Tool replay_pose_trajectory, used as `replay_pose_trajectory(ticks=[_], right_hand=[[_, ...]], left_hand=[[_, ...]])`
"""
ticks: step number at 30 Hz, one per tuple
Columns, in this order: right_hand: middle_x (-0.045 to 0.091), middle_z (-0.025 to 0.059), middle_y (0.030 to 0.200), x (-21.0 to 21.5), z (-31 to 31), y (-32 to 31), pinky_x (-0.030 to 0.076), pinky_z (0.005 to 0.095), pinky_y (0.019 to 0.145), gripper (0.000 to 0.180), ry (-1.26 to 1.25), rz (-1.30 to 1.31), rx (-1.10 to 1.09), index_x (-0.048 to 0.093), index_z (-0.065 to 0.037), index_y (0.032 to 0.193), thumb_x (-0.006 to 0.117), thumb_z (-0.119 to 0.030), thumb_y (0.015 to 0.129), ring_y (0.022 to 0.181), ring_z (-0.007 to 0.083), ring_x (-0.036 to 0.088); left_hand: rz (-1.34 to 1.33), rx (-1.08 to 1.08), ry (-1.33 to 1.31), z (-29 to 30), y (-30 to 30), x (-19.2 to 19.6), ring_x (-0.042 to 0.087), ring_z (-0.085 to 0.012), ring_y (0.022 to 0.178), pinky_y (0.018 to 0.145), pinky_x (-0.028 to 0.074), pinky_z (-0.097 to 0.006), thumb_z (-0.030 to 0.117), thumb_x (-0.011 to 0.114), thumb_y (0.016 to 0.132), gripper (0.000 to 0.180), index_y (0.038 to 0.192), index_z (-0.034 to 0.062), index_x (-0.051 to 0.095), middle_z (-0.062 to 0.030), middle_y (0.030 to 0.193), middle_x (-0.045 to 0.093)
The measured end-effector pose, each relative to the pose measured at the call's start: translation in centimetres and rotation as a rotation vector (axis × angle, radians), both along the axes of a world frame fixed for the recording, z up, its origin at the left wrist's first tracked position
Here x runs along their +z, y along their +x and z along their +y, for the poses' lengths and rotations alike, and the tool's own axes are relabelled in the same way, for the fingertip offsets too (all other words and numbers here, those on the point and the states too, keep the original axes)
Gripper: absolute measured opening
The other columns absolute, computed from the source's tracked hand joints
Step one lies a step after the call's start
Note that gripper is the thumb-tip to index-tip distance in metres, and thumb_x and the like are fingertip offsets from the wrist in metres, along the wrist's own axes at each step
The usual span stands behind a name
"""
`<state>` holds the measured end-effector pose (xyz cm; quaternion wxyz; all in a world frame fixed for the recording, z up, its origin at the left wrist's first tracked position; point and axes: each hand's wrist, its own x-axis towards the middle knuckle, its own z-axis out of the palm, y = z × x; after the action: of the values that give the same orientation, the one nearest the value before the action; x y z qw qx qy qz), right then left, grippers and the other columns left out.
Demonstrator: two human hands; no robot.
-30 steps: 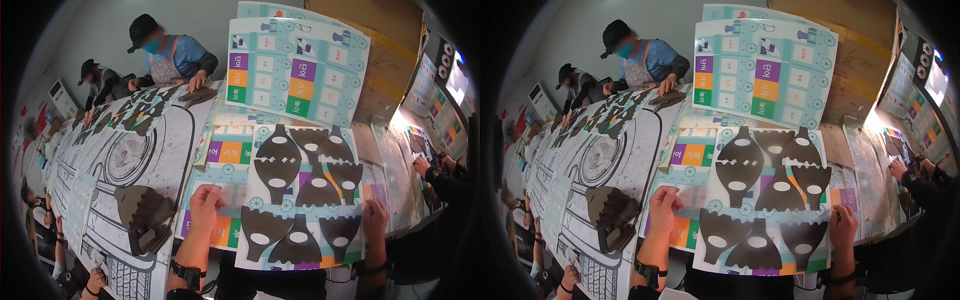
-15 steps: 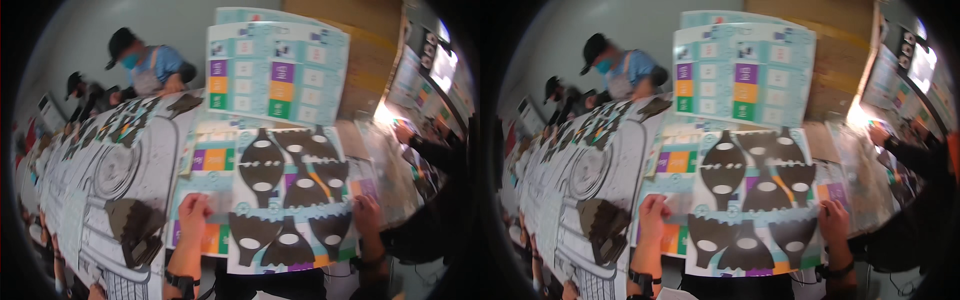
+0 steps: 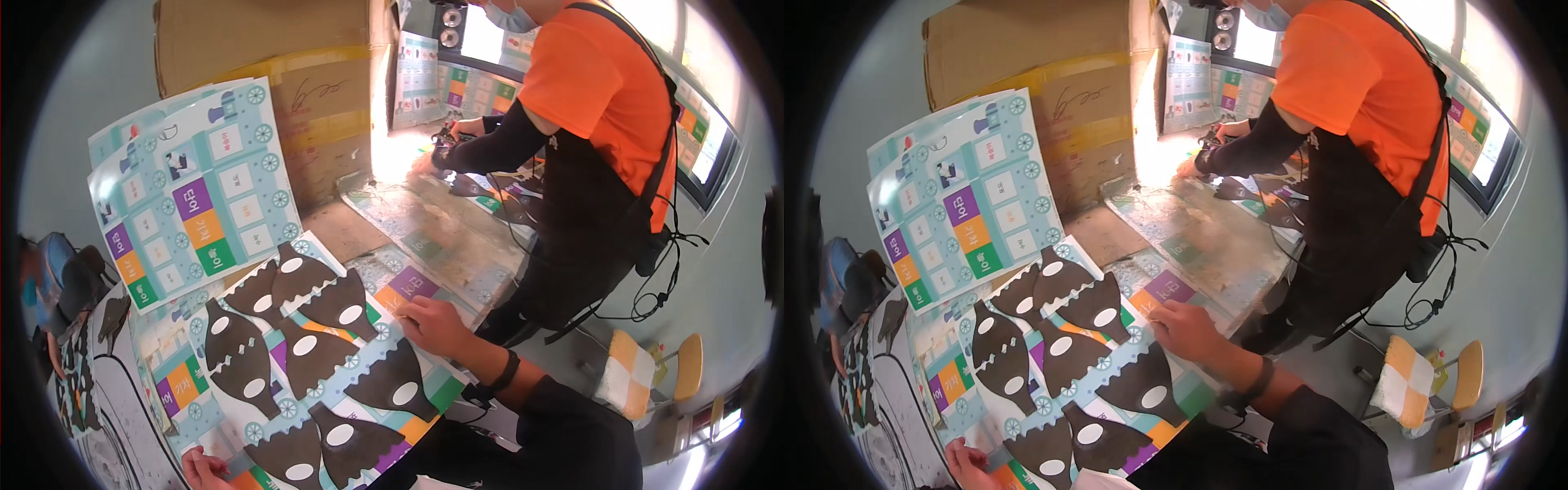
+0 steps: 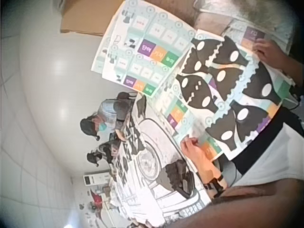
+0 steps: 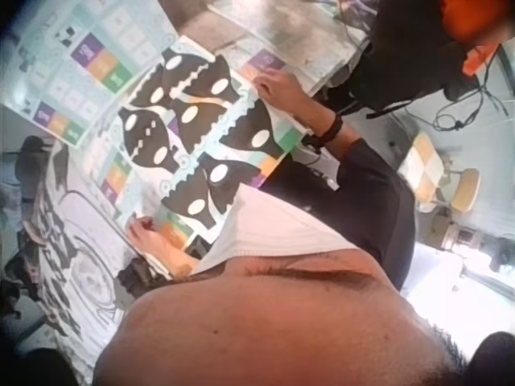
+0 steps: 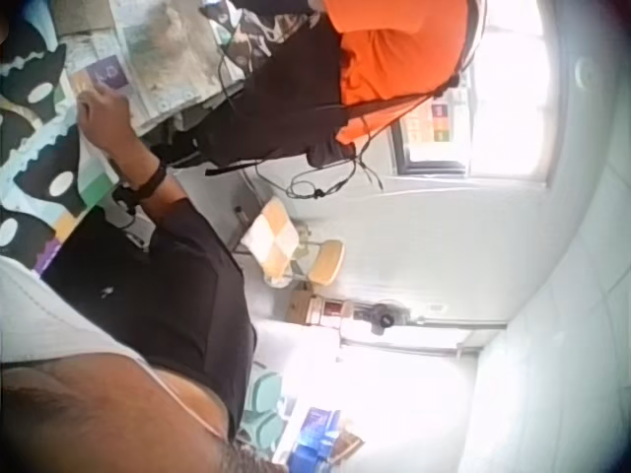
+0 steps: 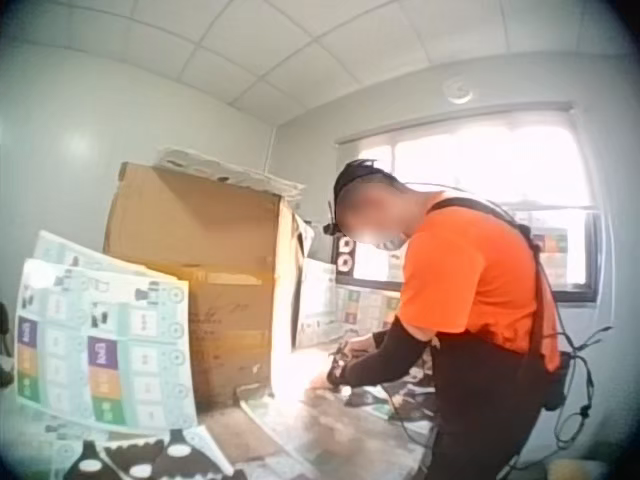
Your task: Sorting and inspecting brown cardboard or leather pattern pieces on a labeled assembly table in a shoe factory.
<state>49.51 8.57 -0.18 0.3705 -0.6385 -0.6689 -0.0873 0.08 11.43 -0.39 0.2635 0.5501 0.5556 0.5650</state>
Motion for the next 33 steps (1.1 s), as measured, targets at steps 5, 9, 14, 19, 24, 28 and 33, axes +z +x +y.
replay_pose_trajectory(ticks=[5, 9, 14, 19, 24, 28, 33], right_hand=[[0.063, 0.0085, 0.08, -0.3, 0.2, 1.0, 0.052, 0.0388, 0.059, 0.013, -0.014, -0.009, -0.006, 0.069, -0.01, 0.094, 0.068, -0.009, 0.081, 0.069, 0.0302, 0.064], [0.064, 0.0086, 0.081, -0.1, 0.3, 1.2, 0.052, 0.0396, 0.06, 0.011, 0.002, 0.016, 0.011, 0.069, -0.009, 0.093, 0.068, -0.01, 0.081, 0.07, 0.0303, 0.065], [0.064, 0.0088, 0.081, 0.0, 0.3, 1.4, 0.053, 0.0399, 0.062, 0.009, -0.02, 0.026, 0.005, 0.069, -0.009, 0.091, 0.068, -0.012, 0.082, 0.072, 0.0304, 0.065], [0.064, 0.0092, 0.082, 0.1, 0.4, 1.5, 0.053, 0.0399, 0.063, 0.01, -0.046, 0.016, -0.001, 0.068, -0.009, 0.091, 0.068, -0.012, 0.082, 0.073, 0.0306, 0.065], [0.062, 0.0086, 0.079, -0.5, 0.5, 1.8, 0.051, 0.0397, 0.059, 0.011, -0.008, 0.013, 0.016, 0.068, -0.009, 0.093, 0.068, -0.009, 0.082, 0.07, 0.0296, 0.064], [0.064, 0.0102, 0.082, -0.3, 0.4, 1.8, 0.053, 0.0405, 0.063, 0.011, -0.044, 0.023, 0.009, 0.069, -0.008, 0.092, 0.068, -0.012, 0.082, 0.073, 0.0311, 0.065], [0.063, 0.0096, 0.08, -0.3, 0.4, 1.9, 0.052, 0.0402, 0.061, 0.011, -0.02, 0.017, 0.019, 0.068, -0.008, 0.092, 0.068, -0.01, 0.081, 0.071, 0.0304, 0.065]], left_hand=[[0.419, 0.008, 0.17, 0.3, 0.5, -0.1, 0.056, -0.0252, 0.063, 0.056, 0.046, -0.035, 0.027, 0.062, 0.093, 0.026, 0.085, 0.0016, 0.065, -0.01, 0.075, 0.056], [0.392, 0.051, 0.116, 0.5, 1.0, -0.3, 0.056, -0.0278, 0.064, 0.056, 0.047, -0.038, 0.028, 0.063, 0.09, 0.028, 0.08, 0.0024, 0.064, -0.0106, 0.073, 0.056], [0.369, 0.035, 0.102, 0.3, 1.5, 0.0, 0.057, -0.0293, 0.068, 0.06, 0.047, -0.039, 0.024, 0.062, 0.089, 0.024, 0.077, 0.0028, 0.062, -0.0117, 0.076, 0.057], [0.342, 0.029, 0.071, 0.1, 1.8, 0.2, 0.057, -0.0296, 0.07, 0.062, 0.047, -0.039, 0.023, 0.062, 0.088, 0.023, 0.077, 0.0027, 0.062, -0.0122, 0.077, 0.057], [0.324, 0.023, 0.044, 0.1, 2.1, 0.4, 0.057, -0.0299, 0.072, 0.063, 0.047, -0.039, 0.023, 0.063, 0.086, 0.022, 0.077, 0.0026, 0.062, -0.0127, 0.078, 0.057], [0.314, 0.024, 0.024, -0.1, 2.4, 0.7, 0.057, -0.0302, 0.074, 0.065, 0.047, -0.039, 0.022, 0.064, 0.085, 0.022, 0.077, 0.0026, 0.062, -0.0131, 0.08, 0.057], [0.356, -0.02, 0.063, -0.2, 2.1, 0.7, 0.055, -0.0346, 0.079, 0.072, 0.046, -0.043, 0.025, 0.067, 0.081, 0.025, 0.079, 0.0015, 0.057, -0.0156, 0.082, 0.056]])
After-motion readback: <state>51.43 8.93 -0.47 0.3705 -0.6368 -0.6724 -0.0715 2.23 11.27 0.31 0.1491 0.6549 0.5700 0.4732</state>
